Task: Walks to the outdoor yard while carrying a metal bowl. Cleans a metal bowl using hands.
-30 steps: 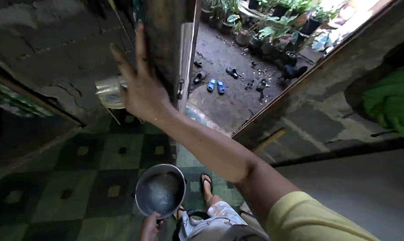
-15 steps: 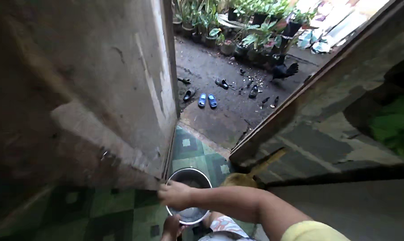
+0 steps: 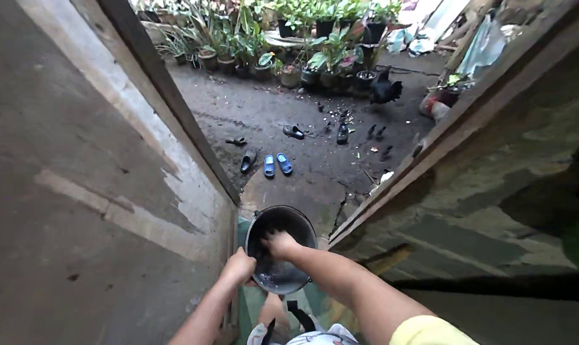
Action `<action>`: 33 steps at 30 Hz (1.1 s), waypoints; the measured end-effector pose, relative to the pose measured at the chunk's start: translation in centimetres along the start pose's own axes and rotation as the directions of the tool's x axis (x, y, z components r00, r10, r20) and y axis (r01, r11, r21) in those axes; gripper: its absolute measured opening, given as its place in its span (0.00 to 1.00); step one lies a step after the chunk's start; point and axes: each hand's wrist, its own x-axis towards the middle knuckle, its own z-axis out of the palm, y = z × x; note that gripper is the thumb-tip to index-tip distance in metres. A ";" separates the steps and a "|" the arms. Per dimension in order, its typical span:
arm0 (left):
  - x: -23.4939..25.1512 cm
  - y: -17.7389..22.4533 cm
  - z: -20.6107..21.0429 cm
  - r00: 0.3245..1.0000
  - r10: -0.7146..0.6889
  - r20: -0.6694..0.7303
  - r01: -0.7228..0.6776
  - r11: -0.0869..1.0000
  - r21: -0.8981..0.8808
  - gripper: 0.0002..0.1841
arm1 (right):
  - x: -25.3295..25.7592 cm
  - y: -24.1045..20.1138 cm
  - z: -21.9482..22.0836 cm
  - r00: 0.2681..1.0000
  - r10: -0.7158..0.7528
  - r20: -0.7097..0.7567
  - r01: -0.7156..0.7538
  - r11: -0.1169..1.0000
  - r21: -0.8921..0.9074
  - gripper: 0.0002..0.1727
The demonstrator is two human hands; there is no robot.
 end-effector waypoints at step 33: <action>31.0 47.7 -6.7 0.959 0.081 0.271 -0.068 0.996 -0.057 0.24 | 19.3 36.9 -28.8 0.864 0.455 0.213 -0.495 0.694 0.523 0.24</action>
